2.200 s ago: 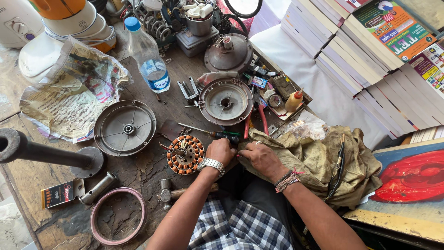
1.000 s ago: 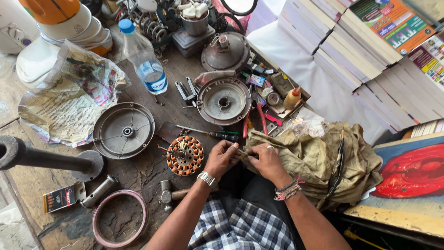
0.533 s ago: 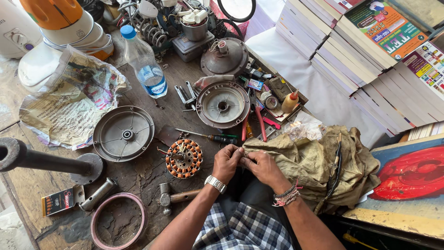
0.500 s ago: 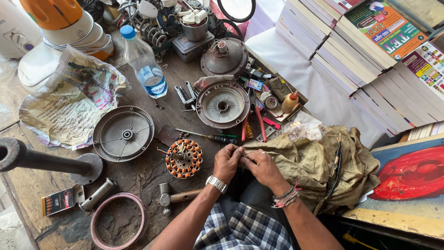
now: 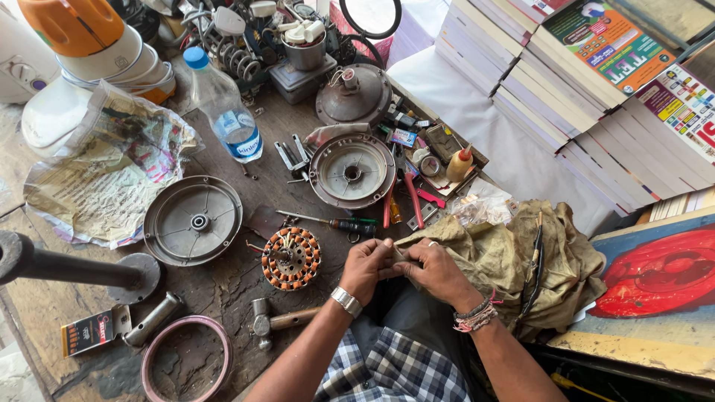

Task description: The person disassembles a small electric motor, removes the rotor, and uses a hammer to tap the stator housing. They then reassemble the rotor into the housing and secure it with a metal ring.

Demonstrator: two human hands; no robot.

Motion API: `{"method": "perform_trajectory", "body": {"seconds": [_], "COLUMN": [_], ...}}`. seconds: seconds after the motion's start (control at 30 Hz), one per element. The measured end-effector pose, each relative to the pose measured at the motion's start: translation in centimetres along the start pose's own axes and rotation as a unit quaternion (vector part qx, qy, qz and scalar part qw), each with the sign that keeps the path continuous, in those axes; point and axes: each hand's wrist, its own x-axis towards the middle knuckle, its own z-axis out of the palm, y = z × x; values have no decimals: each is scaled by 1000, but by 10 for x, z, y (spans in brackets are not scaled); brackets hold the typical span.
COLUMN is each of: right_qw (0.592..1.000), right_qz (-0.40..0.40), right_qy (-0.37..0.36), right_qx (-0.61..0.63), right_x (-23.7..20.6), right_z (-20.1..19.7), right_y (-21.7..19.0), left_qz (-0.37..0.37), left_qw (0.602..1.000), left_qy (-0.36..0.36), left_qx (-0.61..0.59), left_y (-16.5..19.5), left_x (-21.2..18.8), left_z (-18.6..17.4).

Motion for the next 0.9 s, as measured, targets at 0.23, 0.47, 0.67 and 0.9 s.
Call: {"method": "perform_trajectory", "body": {"seconds": [0.23,0.47,0.67,0.9], "right_qw": [988,941,967,984], "right_qz": [133,205,202,174], "right_qy": [-60,-28,11,10], "right_qx": [48,267,157,25], "right_x": [1,1,-1,-2], "right_z": [-6,-5,-6,-6], "right_y": [-12,-1,-14,-17], "left_qz": [39,36,46,84], "left_qw": [997,998,996,981], "left_qy": [-40,-47,-45,-40], "left_qx": [56,14,67,171], "left_y": [14,15,12,15], "left_x": [-14,-15,-15,-18], "left_z": [-1,2,5,12]}}
